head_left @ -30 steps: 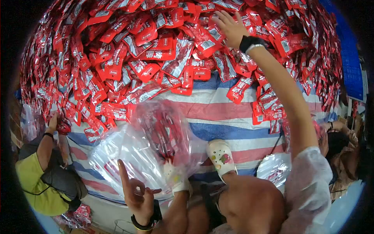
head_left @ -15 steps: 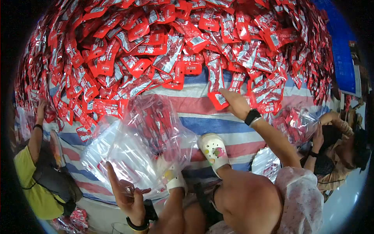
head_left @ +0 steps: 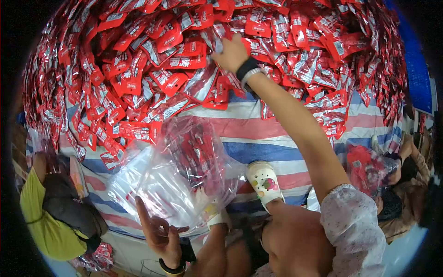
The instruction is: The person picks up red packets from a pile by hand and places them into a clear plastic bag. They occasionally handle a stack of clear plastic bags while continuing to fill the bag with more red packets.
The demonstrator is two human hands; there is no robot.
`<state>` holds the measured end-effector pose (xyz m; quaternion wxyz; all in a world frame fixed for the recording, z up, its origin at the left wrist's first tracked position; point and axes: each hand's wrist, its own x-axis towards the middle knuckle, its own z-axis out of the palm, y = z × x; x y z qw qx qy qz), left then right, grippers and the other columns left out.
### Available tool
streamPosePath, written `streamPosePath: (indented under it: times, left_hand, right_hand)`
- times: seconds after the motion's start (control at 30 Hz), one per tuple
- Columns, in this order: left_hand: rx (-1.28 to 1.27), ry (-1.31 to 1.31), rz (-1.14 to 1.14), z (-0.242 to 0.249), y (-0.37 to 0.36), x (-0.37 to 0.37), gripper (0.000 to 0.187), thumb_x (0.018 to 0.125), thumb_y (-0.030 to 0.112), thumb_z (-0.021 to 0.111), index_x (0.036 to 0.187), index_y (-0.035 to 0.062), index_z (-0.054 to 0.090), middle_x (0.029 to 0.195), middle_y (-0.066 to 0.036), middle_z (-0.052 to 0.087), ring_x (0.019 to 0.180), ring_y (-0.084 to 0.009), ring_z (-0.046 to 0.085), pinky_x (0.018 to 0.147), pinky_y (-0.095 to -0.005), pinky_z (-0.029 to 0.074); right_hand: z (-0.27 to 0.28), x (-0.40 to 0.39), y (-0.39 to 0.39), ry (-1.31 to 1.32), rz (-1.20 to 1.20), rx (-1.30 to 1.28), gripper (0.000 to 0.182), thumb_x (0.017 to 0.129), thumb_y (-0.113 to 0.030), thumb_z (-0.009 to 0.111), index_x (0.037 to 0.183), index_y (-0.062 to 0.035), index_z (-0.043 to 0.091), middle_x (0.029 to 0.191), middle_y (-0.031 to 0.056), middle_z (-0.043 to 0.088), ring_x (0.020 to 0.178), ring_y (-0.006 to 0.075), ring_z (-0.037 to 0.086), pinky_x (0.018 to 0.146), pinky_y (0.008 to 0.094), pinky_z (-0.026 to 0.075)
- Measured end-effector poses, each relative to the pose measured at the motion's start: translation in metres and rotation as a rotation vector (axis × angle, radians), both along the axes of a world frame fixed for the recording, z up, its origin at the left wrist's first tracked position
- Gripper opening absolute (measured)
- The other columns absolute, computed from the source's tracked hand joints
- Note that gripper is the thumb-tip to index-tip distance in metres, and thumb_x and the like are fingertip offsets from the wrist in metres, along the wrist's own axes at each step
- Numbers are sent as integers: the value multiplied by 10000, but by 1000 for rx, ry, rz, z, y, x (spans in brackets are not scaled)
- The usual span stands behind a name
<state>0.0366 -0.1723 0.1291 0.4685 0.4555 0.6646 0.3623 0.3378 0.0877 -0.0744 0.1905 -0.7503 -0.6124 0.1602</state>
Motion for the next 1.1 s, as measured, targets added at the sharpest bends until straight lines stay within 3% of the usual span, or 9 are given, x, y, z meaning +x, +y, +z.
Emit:
streamPosePath:
  times: [0.27, 0.37, 0.43, 0.53, 0.6, 0.77, 0.9, 1.03, 1.1]
  left_hand:
    - [6, -23, -235, -7, -3, 2, 814, 668, -83, 458, 1424, -43, 161, 1474, -172, 234, 592, -55, 347, 536, -202, 495]
    - [53, -7, -395, -13, 3, 11, 849, 641, -112, 441, 1433, -18, 148, 1494, -130, 171, 605, -33, 352, 560, -218, 564]
    - [-7, -47, -427, -11, 4, 21, 824, 658, -110, 443, 1429, -24, 165, 1509, -158, 132, 618, -33, 377, 558, -200, 542]
    - [38, -83, -581, -7, 1, 45, 809, 675, -102, 477, 1427, -16, 191, 1356, -141, 331, 661, -51, 422, 574, -185, 492]
    - [-9, -99, -753, 0, -6, 60, 840, 677, -100, 514, 1438, -5, 171, 1119, -80, 455, 698, -68, 455, 599, -187, 464]
    - [83, -41, -624, -7, -15, 55, 871, 650, -115, 473, 1454, 46, 180, 854, -5, 505, 629, -62, 412, 616, -204, 505]
    - [-34, -61, -208, -12, -6, 29, 881, 612, -104, 398, 1452, 61, 190, 732, 46, 381, 597, -41, 347, 521, -206, 544]
    - [-25, -100, -59, -23, -13, 8, 874, 610, -109, 389, 1444, 31, 170, 1482, -89, 217, 603, -46, 364, 510, -214, 561]
    - [-21, -110, -44, -21, -10, 12, 875, 608, -110, 385, 1444, 32, 171, 1474, -80, 236, 597, -49, 364, 502, -222, 565]
  right_hand:
    - [28, 70, -194, 37, 240, -197, 467, 759, -282, 631, 1110, -4, 499, 1043, 203, 532, 853, 396, 586, 687, 464, 493]
    - [79, 85, -227, 771, 10, -443, 300, 817, -191, 643, 1035, 1, 571, 871, 46, 631, 753, 91, 582, 654, 261, 473]
    - [159, 68, -231, 1221, -21, -531, 282, 829, -153, 623, 1073, -21, 571, 916, 22, 639, 795, 69, 584, 698, 241, 472]
    - [144, 22, -234, 886, 1035, -315, 283, 807, -141, 618, 1043, 6, 564, 823, 54, 628, 693, 119, 586, 614, 258, 475]
    - [129, -20, -212, 731, 834, -848, 349, 770, -178, 634, 1052, 16, 565, 809, 83, 618, 682, 158, 568, 630, 297, 472]
    - [30, -123, -188, 42, 620, 99, 355, 801, -305, 565, 967, 7, 603, 1031, 224, 569, 930, 365, 552, 757, 452, 459]
    - [117, -114, -230, 437, 634, 83, 522, 827, -340, 606, 1211, -12, 473, 1142, 178, 535, 1076, 338, 507, 926, 418, 405]
    - [132, 28, -184, 664, 52, 54, 282, 886, -240, 542, 1100, -60, 577, 1098, 96, 584, 1018, 205, 555, 917, 350, 416]
    - [85, 120, -171, 834, -454, 239, 313, 907, -270, 525, 1148, -71, 547, 1117, 77, 561, 998, 151, 536, 918, 348, 396]
